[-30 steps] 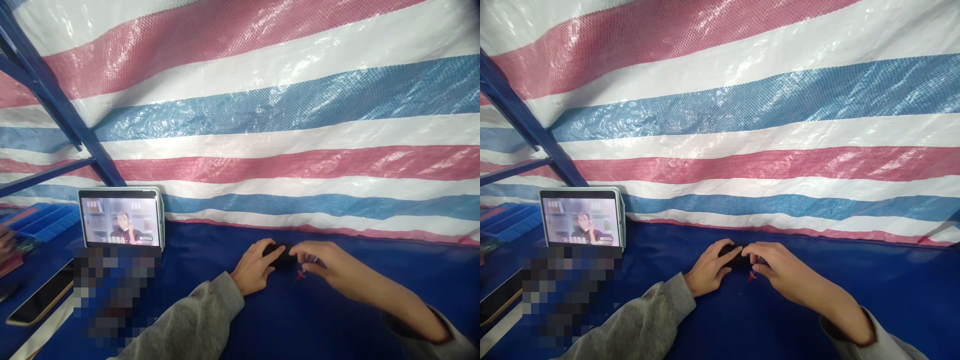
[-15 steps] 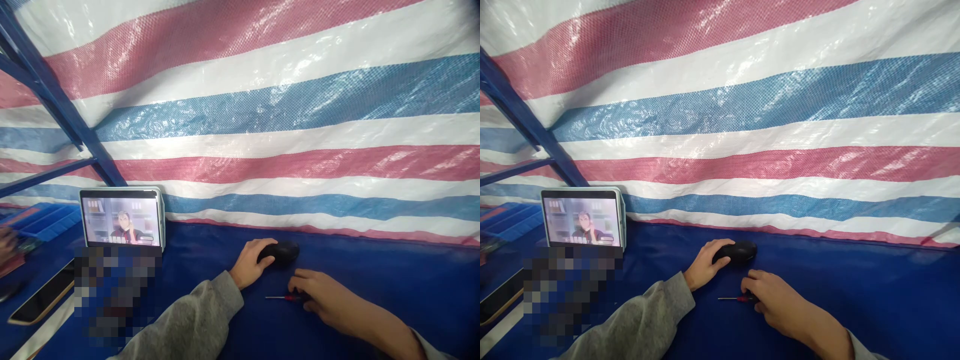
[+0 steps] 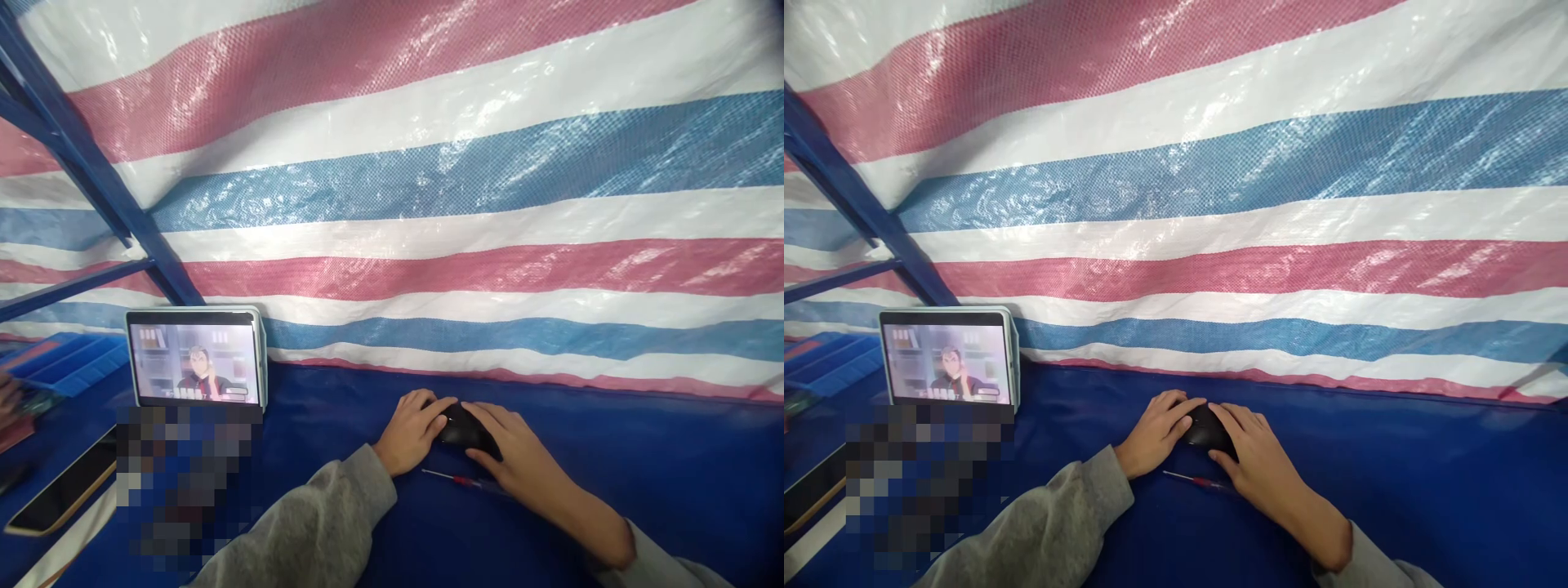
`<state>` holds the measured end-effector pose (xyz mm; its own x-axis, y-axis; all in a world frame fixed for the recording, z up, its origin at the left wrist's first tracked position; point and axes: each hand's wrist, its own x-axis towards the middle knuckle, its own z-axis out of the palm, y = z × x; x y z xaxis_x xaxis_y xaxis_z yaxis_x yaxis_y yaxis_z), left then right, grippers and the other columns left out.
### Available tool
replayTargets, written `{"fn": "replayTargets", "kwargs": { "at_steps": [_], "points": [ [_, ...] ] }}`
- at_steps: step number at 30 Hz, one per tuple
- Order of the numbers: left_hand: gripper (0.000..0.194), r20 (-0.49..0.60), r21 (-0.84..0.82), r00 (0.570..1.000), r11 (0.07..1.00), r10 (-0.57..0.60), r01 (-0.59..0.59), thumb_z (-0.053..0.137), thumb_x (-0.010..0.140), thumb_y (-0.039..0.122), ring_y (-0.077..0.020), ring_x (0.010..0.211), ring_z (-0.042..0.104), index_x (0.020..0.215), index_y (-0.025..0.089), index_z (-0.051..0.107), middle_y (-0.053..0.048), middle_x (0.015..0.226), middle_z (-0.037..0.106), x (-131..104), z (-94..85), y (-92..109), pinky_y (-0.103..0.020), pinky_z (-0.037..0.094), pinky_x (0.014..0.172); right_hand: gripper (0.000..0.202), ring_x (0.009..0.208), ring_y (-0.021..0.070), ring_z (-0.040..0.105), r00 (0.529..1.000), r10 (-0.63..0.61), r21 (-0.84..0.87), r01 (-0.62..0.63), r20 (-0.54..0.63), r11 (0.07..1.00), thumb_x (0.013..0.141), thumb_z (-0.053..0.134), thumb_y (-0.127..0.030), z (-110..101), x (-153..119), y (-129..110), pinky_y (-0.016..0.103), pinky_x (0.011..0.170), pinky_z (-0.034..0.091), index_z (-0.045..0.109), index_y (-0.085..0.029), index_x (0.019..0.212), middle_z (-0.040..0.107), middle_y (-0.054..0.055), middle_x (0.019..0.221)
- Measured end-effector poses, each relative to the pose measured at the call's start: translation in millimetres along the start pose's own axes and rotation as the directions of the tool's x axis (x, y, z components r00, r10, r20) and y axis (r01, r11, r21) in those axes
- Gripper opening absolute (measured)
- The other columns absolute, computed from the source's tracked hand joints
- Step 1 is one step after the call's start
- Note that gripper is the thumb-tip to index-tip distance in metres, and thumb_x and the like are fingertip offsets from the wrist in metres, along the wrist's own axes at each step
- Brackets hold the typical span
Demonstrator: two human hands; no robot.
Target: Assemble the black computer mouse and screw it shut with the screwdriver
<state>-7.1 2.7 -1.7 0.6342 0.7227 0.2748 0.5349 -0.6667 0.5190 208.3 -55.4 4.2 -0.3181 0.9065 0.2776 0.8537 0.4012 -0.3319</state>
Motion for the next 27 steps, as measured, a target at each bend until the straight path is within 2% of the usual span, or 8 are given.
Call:
{"fn": "replayTargets", "kwargs": {
  "at_steps": [3, 5, 8, 10, 16, 19, 24, 27],
  "points": [
    [0.037, -0.002, -0.028, 1.0, 1.0, 0.008, -0.008, 0.033, 0.103, 0.034, -0.0196, 0.119, 0.049, 0.136, 0.032, 0.048, -0.003, 0.124, 0.054, -1, -0.5, -1, -0.039, 0.037, 0.104, 0.045, 0.109, 0.0253, 0.058, 0.998, 0.06, 0.056, -0.061, 0.018, 0.997, 0.086, 0.055, -0.034, -4, 0, -3, 0.046, 0.095, 0.046, 0.051, -0.02, 0.129, 0.061, 0.013, 0.124],
    [0.038, 0.012, -0.058, 1.0, 0.998, 0.014, -0.013, 0.045, 0.099, 0.038, -0.0214, 0.121, 0.047, 0.136, 0.032, 0.048, -0.004, 0.127, 0.054, -1, -1.6, -2, -0.041, 0.035, 0.106, 0.044, 0.107, 0.0255, 0.059, 0.996, 0.083, 0.08, -0.084, 0.019, 0.993, 0.085, 0.055, -0.035, -5, 0, -4, 0.045, 0.093, 0.046, 0.053, -0.019, 0.126, 0.061, 0.013, 0.122],
    [0.064, 0.05, -0.091, 0.998, 0.996, 0.028, -0.023, 0.071, 0.081, 0.043, -0.0274, 0.125, 0.045, 0.138, 0.03, 0.046, -0.007, 0.133, 0.051, 0, -2.8, -3, -0.046, 0.033, 0.109, 0.044, 0.109, 0.0264, 0.058, 0.997, 0.079, 0.1, -0.076, -0.021, 0.992, 0.084, 0.056, -0.035, -2, 0, -3, 0.046, 0.094, 0.047, 0.054, -0.018, 0.124, 0.061, 0.013, 0.123],
    [0.073, 0.059, -0.118, 0.997, 0.993, 0.039, -0.031, 0.079, 0.073, 0.04, -0.0284, 0.126, 0.045, 0.138, 0.029, 0.046, -0.007, 0.133, 0.052, 0, -3.2, -3, -0.047, 0.031, 0.11, 0.045, 0.109, 0.0267, 0.058, 0.996, 0.062, 0.107, -0.055, -0.061, 0.993, 0.083, 0.057, -0.035, 2, -2, 0, 0.046, 0.094, 0.047, 0.055, -0.019, 0.125, 0.061, 0.013, 0.124],
    [0.074, 0.056, -0.202, 0.998, 0.979, -0.014, 0.025, 0.081, 0.067, 0.032, -0.0285, 0.121, 0.049, 0.133, 0.03, 0.048, -0.005, 0.125, 0.058, 2, -5.3, 0, -0.049, 0.03, 0.11, 0.048, 0.106, 0.0273, 0.06, 0.989, 0.048, 0.15, -0.027, -0.143, 0.988, 0.08, 0.062, -0.041, 12, -6, 11, 0.044, 0.091, 0.05, 0.059, -0.019, 0.123, 0.063, 0.012, 0.121],
    [0.077, 0.066, -0.218, 0.997, 0.975, -0.035, 0.048, 0.082, 0.064, 0.028, -0.0285, 0.12, 0.05, 0.132, 0.03, 0.047, -0.004, 0.119, 0.06, 3, -6.7, 2, -0.049, 0.031, 0.109, 0.046, 0.107, 0.0271, 0.061, 0.985, 0.065, 0.192, -0.033, -0.162, 0.981, 0.083, 0.06, -0.044, 12, -6, 13, 0.042, 0.09, 0.051, 0.06, -0.021, 0.123, 0.064, 0.01, 0.121],
    [0.084, 0.059, -0.219, 0.997, 0.974, -0.054, 0.065, 0.084, 0.062, 0.028, -0.0301, 0.124, 0.048, 0.136, 0.03, 0.045, -0.006, 0.127, 0.057, 2, -6.7, 3, -0.05, 0.033, 0.109, 0.038, 0.109, 0.0243, 0.063, 0.969, 0.115, 0.27, -0.054, -0.218, 0.961, 0.091, 0.05, -0.041, 12, -2, 12, 0.04, 0.093, 0.052, 0.059, -0.022, 0.122, 0.066, 0.008, 0.12],
    [0.077, 0.024, -0.224, 0.996, 0.971, -0.084, 0.087, 0.079, 0.07, 0.036, -0.0302, 0.127, 0.046, 0.139, 0.029, 0.043, -0.007, 0.135, 0.053, 0, -5.9, 3, -0.049, 0.035, 0.108, 0.036, 0.11, 0.023, 0.063, 0.951, 0.164, 0.298, -0.082, -0.263, 0.951, 0.094, 0.045, -0.04, 17, 1, 16, 0.04, 0.096, 0.051, 0.059, -0.022, 0.122, 0.066, 0.009, 0.121]
  ]
}}
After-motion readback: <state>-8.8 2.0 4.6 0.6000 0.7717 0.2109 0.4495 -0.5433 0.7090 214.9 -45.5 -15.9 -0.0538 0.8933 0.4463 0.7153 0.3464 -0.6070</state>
